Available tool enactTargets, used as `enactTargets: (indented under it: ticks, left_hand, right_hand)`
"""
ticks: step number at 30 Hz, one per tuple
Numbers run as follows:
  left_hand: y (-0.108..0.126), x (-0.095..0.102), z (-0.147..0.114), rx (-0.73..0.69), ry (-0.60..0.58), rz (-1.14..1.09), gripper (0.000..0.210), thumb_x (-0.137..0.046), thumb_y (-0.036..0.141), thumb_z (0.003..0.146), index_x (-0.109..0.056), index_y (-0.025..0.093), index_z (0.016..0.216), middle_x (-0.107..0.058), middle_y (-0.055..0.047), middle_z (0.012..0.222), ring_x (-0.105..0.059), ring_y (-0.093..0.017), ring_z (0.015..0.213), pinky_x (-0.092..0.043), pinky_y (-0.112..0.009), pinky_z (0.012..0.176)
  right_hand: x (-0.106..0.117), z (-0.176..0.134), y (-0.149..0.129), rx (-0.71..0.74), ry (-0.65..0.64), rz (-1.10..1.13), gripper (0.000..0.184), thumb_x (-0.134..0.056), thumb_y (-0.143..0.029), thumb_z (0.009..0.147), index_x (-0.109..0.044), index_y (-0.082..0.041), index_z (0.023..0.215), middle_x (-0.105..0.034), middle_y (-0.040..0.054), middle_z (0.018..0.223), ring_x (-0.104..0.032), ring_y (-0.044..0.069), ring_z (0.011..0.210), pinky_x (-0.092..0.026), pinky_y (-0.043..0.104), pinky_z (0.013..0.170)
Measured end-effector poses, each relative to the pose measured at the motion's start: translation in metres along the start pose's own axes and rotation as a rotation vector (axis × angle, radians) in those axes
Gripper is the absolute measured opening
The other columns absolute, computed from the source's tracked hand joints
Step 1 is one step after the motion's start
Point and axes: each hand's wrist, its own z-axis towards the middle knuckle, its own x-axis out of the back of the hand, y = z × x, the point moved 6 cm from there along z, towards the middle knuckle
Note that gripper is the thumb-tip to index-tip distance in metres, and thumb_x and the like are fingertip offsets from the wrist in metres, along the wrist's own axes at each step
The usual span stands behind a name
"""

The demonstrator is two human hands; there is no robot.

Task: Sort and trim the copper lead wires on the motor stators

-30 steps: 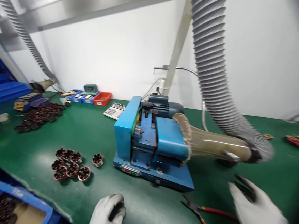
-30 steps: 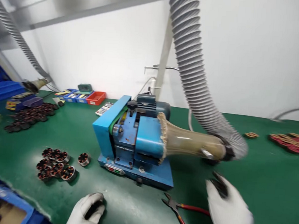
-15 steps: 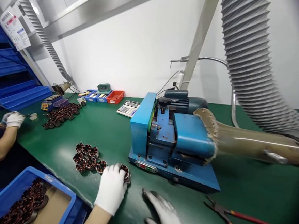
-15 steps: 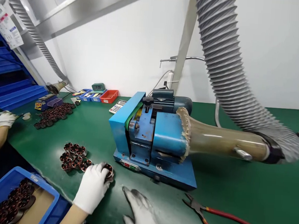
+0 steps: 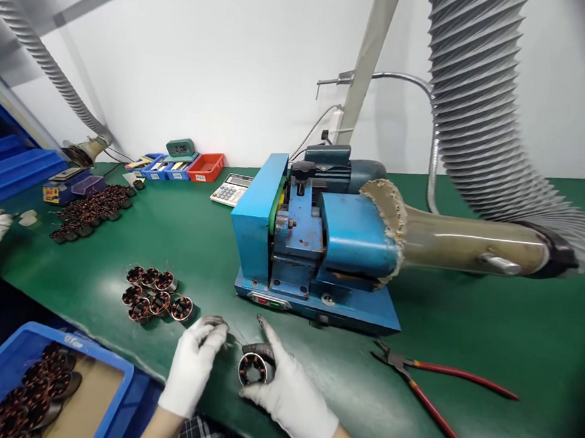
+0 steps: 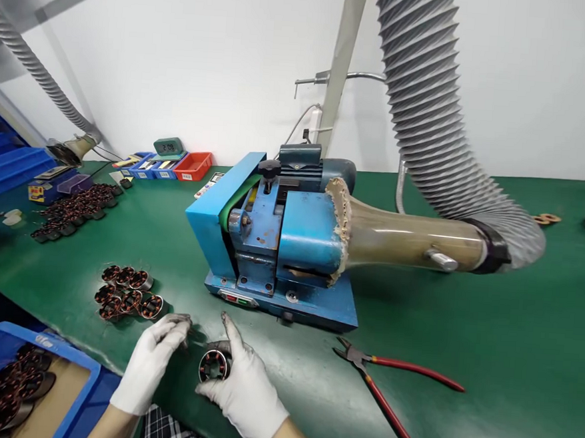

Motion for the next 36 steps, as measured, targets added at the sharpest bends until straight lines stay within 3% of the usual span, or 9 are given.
enactTargets:
  ticks: [4, 7, 10, 14, 18, 23, 28, 31, 36]
  left_hand:
    - [-0.04, 0.013, -0.004, 0.098, 0.009, -0.035, 0.033, -0.046, 0.036, 0.08, -0.063, 0.011, 0.094, -0.066, -0.01, 0.099, -0.06, -0.024, 0.095, -0.046, -0.037, 0.087]
    - [-0.035, -0.004, -0.016, -0.078, -0.213, 0.026, 0.056, -0.058, 0.029, 0.065, -0.05, 0.013, 0.118, -0.053, -0.011, 0.124, -0.048, -0.027, 0.115, -0.035, -0.04, 0.101]
    - [-0.019, -0.034, -0.029, -0.166, -0.372, 0.108, 0.089, -0.069, 0.02, 0.047, -0.037, 0.012, 0.129, -0.048, -0.014, 0.128, -0.045, -0.029, 0.117, -0.034, -0.041, 0.102]
    - [-0.012, -0.052, -0.029, -0.083, -0.188, 0.19, 0.082, -0.069, 0.019, 0.052, -0.038, 0.013, 0.127, -0.056, -0.013, 0.116, -0.053, -0.027, 0.106, -0.043, -0.04, 0.094]
    - [-0.013, -0.058, -0.03, -0.159, -0.071, 0.248, 0.068, -0.072, 0.023, 0.05, -0.047, 0.016, 0.113, -0.059, -0.01, 0.106, -0.056, -0.027, 0.098, -0.047, -0.041, 0.087]
    - [-0.013, -0.055, -0.033, -0.267, 0.049, 0.256, 0.079, -0.072, 0.025, 0.046, -0.04, 0.015, 0.118, -0.058, -0.011, 0.105, -0.055, -0.028, 0.096, -0.046, -0.044, 0.086]
    - [-0.01, -0.055, -0.03, -0.155, -0.144, 0.138, 0.084, -0.066, 0.018, 0.057, -0.027, 0.015, 0.131, -0.056, -0.009, 0.11, -0.055, -0.023, 0.101, -0.047, -0.036, 0.089]
    - [-0.011, -0.053, -0.028, -0.112, -0.161, 0.114, 0.078, -0.066, 0.019, 0.059, -0.032, 0.015, 0.129, -0.057, -0.01, 0.109, -0.056, -0.023, 0.1, -0.047, -0.035, 0.088]
    - [-0.015, -0.054, -0.029, -0.171, -0.103, 0.17, 0.067, -0.069, 0.02, 0.056, -0.044, 0.015, 0.118, -0.057, -0.01, 0.112, -0.054, -0.026, 0.103, -0.044, -0.038, 0.092]
  right_hand:
    - [0.007, -0.002, 0.008, -0.102, 0.046, -0.032, 0.102, -0.075, -0.014, 0.05, -0.024, -0.021, 0.137, -0.06, 0.0068, 0.106, -0.055, 0.023, 0.1, -0.04, 0.036, 0.091]
    - [0.011, 0.005, 0.007, -0.143, -0.075, 0.284, 0.105, -0.079, -0.018, 0.045, -0.027, -0.018, 0.136, -0.059, 0.0089, 0.109, -0.057, 0.023, 0.095, -0.044, 0.036, 0.086]
    - [0.019, 0.014, 0.003, -0.206, -0.068, 0.611, 0.062, -0.075, -0.029, 0.058, -0.054, -0.013, 0.115, -0.065, 0.0046, 0.086, -0.061, 0.017, 0.076, -0.047, 0.029, 0.073]
    - [0.032, 0.012, -0.004, -0.263, 0.151, 0.679, 0.03, -0.074, -0.039, 0.059, -0.066, -0.012, 0.068, -0.056, -0.0021, 0.05, -0.049, 0.01, 0.048, -0.039, 0.022, 0.048]
    - [0.057, 0.004, -0.019, -0.227, 0.267, 0.79, 0.033, -0.078, -0.037, 0.055, -0.066, -0.011, 0.071, -0.052, -0.0026, 0.047, -0.039, 0.006, 0.041, -0.03, 0.019, 0.038]
    - [0.105, -0.004, -0.012, -0.056, 0.571, 0.915, 0.029, -0.078, -0.033, 0.058, -0.066, -0.02, 0.081, -0.063, -0.0012, 0.068, -0.052, 0.009, 0.053, -0.043, 0.019, 0.047]
    - [0.047, -0.002, 0.006, -0.145, 0.172, 0.444, 0.033, -0.073, -0.025, 0.06, -0.067, -0.019, 0.092, -0.067, 0.0063, 0.089, -0.061, 0.02, 0.078, -0.049, 0.032, 0.072]
    - [0.026, 0.002, 0.004, -0.045, 0.244, 0.27, 0.009, -0.065, -0.024, 0.065, -0.07, -0.019, 0.07, -0.066, 0.0051, 0.075, -0.059, 0.022, 0.076, -0.046, 0.035, 0.077]
    - [0.044, 0.018, -0.01, -0.075, 0.338, 0.421, 0.017, -0.065, -0.032, 0.066, -0.068, -0.016, 0.072, -0.063, 0.0022, 0.06, -0.053, 0.014, 0.053, -0.045, 0.026, 0.051]
